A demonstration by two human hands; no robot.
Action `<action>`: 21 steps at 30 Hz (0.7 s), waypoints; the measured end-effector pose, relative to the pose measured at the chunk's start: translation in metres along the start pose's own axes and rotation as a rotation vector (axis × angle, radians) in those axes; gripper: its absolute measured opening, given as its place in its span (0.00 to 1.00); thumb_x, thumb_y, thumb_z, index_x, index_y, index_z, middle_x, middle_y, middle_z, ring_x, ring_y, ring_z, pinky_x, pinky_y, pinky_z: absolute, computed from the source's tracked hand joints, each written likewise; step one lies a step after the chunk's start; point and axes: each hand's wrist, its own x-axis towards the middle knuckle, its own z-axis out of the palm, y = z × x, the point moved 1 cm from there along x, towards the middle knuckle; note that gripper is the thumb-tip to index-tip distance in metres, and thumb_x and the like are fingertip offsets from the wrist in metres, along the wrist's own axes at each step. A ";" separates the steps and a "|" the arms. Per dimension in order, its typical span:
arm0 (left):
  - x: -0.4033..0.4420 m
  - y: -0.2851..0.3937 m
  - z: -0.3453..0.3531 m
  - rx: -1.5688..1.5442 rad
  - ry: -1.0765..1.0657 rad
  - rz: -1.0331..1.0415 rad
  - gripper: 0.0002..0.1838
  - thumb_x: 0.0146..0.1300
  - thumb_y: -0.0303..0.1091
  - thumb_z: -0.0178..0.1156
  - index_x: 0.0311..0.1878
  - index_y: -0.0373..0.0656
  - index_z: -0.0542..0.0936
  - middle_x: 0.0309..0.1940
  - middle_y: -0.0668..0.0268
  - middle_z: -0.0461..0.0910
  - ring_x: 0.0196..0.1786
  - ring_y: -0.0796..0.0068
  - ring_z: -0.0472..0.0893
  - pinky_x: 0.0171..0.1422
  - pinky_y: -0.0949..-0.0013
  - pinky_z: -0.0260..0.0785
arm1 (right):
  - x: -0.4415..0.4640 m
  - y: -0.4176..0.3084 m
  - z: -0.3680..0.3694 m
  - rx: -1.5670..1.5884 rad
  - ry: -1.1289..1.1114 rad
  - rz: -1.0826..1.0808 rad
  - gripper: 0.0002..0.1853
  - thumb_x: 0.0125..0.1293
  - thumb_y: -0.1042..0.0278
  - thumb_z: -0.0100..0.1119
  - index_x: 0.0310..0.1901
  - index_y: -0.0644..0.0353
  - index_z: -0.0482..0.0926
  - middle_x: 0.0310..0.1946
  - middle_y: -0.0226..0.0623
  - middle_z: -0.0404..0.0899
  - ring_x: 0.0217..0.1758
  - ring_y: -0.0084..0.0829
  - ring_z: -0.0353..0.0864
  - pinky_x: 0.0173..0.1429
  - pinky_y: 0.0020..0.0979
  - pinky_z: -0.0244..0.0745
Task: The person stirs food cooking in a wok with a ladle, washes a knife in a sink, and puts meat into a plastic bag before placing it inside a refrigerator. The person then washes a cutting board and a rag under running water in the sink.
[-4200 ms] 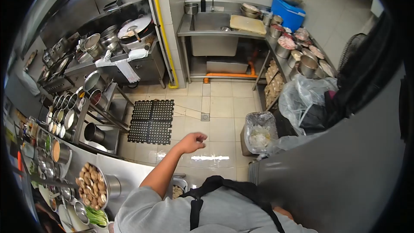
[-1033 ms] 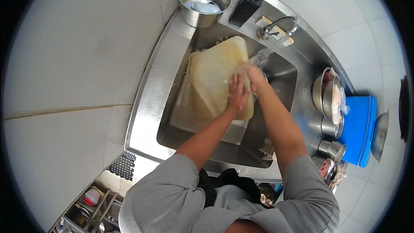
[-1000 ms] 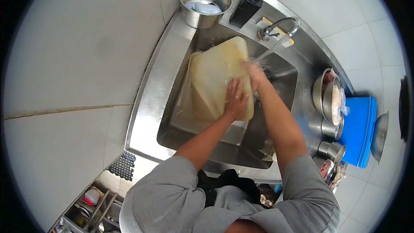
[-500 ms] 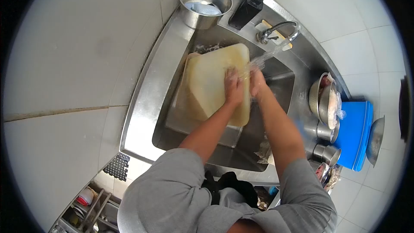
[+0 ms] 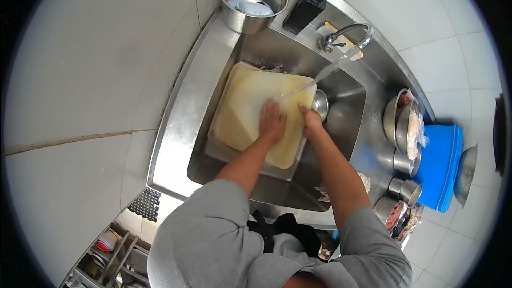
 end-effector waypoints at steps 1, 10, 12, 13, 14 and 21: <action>-0.020 -0.020 -0.006 0.058 -0.025 -0.125 0.39 0.69 0.55 0.44 0.74 0.36 0.54 0.77 0.53 0.44 0.79 0.55 0.42 0.81 0.56 0.29 | 0.003 0.004 -0.004 -0.014 0.039 0.000 0.22 0.68 0.65 0.59 0.60 0.63 0.69 0.51 0.41 0.77 0.50 0.39 0.78 0.54 0.42 0.74; 0.064 -0.099 -0.027 0.298 -0.223 -0.455 0.39 0.72 0.56 0.35 0.74 0.33 0.49 0.77 0.50 0.40 0.79 0.53 0.39 0.80 0.54 0.29 | -0.010 0.012 -0.011 -0.154 0.009 -0.104 0.26 0.66 0.61 0.63 0.61 0.62 0.68 0.51 0.41 0.77 0.51 0.37 0.77 0.53 0.41 0.74; 0.083 -0.086 0.010 0.182 0.052 -0.401 0.39 0.72 0.55 0.36 0.75 0.34 0.48 0.78 0.52 0.41 0.79 0.53 0.40 0.80 0.56 0.30 | -0.005 0.007 -0.016 -0.192 0.032 -0.090 0.25 0.67 0.63 0.61 0.62 0.63 0.67 0.52 0.41 0.77 0.52 0.37 0.78 0.54 0.42 0.75; 0.068 -0.076 0.019 0.172 0.037 -0.338 0.39 0.72 0.55 0.38 0.75 0.35 0.49 0.77 0.52 0.42 0.79 0.52 0.41 0.80 0.57 0.30 | -0.006 0.005 -0.019 -0.231 0.038 -0.081 0.24 0.69 0.64 0.59 0.62 0.64 0.66 0.52 0.41 0.77 0.53 0.37 0.78 0.55 0.42 0.75; 0.056 -0.067 0.017 0.164 0.041 -0.264 0.39 0.71 0.55 0.39 0.75 0.37 0.49 0.77 0.51 0.43 0.79 0.52 0.42 0.80 0.58 0.30 | -0.002 0.000 -0.021 -0.232 0.024 -0.086 0.24 0.69 0.64 0.59 0.62 0.64 0.66 0.52 0.41 0.77 0.53 0.37 0.78 0.55 0.42 0.75; -0.004 -0.108 -0.021 -0.104 -0.092 -0.751 0.42 0.70 0.59 0.39 0.75 0.34 0.48 0.75 0.47 0.45 0.78 0.48 0.41 0.79 0.50 0.29 | -0.013 -0.011 -0.033 -0.299 0.006 -0.116 0.27 0.68 0.61 0.61 0.62 0.67 0.66 0.54 0.44 0.76 0.53 0.37 0.77 0.55 0.40 0.74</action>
